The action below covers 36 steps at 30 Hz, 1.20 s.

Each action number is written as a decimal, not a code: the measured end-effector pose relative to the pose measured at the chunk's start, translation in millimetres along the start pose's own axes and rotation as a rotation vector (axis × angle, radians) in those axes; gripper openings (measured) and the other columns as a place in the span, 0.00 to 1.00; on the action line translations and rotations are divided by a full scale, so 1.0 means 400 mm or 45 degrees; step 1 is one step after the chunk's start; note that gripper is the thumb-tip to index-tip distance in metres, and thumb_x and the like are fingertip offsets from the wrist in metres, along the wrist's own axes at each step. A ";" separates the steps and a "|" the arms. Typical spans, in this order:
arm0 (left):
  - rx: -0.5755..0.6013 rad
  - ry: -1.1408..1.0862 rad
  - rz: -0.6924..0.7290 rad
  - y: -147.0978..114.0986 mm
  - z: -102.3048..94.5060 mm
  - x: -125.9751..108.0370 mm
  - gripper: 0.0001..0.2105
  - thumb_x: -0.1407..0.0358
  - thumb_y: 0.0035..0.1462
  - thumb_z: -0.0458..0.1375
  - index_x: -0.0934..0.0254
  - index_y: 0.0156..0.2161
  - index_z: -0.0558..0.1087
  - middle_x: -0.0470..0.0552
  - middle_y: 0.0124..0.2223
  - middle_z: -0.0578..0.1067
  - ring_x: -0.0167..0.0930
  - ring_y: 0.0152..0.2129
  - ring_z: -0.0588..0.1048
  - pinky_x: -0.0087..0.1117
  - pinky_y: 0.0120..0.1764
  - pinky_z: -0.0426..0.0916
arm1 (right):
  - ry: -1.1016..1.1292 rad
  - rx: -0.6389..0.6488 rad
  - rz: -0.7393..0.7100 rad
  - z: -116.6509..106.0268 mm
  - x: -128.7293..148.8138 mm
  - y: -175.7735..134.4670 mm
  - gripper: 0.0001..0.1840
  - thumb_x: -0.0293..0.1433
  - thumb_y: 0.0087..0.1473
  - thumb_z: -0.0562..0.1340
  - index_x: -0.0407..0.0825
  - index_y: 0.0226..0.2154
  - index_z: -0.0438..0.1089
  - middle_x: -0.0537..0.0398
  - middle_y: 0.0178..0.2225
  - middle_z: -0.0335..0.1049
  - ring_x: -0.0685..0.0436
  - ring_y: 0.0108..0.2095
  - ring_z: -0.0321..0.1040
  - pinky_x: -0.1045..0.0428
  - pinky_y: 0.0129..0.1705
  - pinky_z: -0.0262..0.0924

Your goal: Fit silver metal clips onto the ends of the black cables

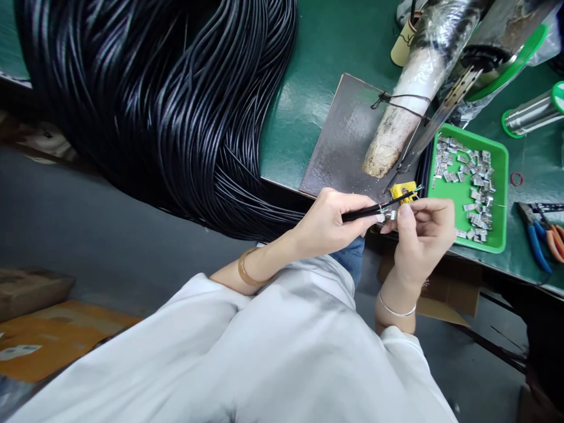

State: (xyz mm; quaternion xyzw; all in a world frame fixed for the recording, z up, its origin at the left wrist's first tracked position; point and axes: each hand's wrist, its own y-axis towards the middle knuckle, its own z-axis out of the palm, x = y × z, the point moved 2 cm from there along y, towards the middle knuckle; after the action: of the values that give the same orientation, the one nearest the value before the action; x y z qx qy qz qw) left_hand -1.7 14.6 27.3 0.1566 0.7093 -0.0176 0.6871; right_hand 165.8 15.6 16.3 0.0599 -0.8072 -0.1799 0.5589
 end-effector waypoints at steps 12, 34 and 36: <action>-0.156 -0.182 -0.115 0.025 0.006 0.043 0.09 0.63 0.56 0.63 0.70 0.30 0.77 0.46 0.26 0.71 0.22 0.24 0.65 0.22 0.28 0.62 | -0.323 -0.134 -0.534 0.017 0.005 -0.025 0.09 0.24 0.53 0.66 0.51 0.37 0.70 0.55 0.44 0.78 0.43 0.45 0.78 0.47 0.42 0.77; -0.370 0.012 -0.020 0.035 0.021 0.031 0.09 0.67 0.57 0.60 0.70 0.27 0.72 0.42 0.23 0.63 0.18 0.20 0.57 0.18 0.22 0.56 | -0.343 -0.017 -0.552 0.020 0.034 -0.008 0.10 0.22 0.54 0.65 0.51 0.38 0.71 0.54 0.48 0.77 0.43 0.48 0.77 0.46 0.50 0.76; -0.342 -0.001 -0.071 0.032 0.020 0.037 0.09 0.67 0.57 0.59 0.70 0.28 0.73 0.43 0.23 0.64 0.18 0.21 0.59 0.18 0.23 0.57 | -0.334 -0.005 -0.550 0.019 0.031 -0.013 0.11 0.21 0.52 0.66 0.50 0.37 0.70 0.53 0.50 0.77 0.44 0.45 0.78 0.48 0.47 0.77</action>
State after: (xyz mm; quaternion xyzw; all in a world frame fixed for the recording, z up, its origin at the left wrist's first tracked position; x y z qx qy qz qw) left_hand 8.9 27.8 14.7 0.0436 0.7089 0.0584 0.7015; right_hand 153.8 8.6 23.0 0.2063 -0.8409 -0.3030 0.3982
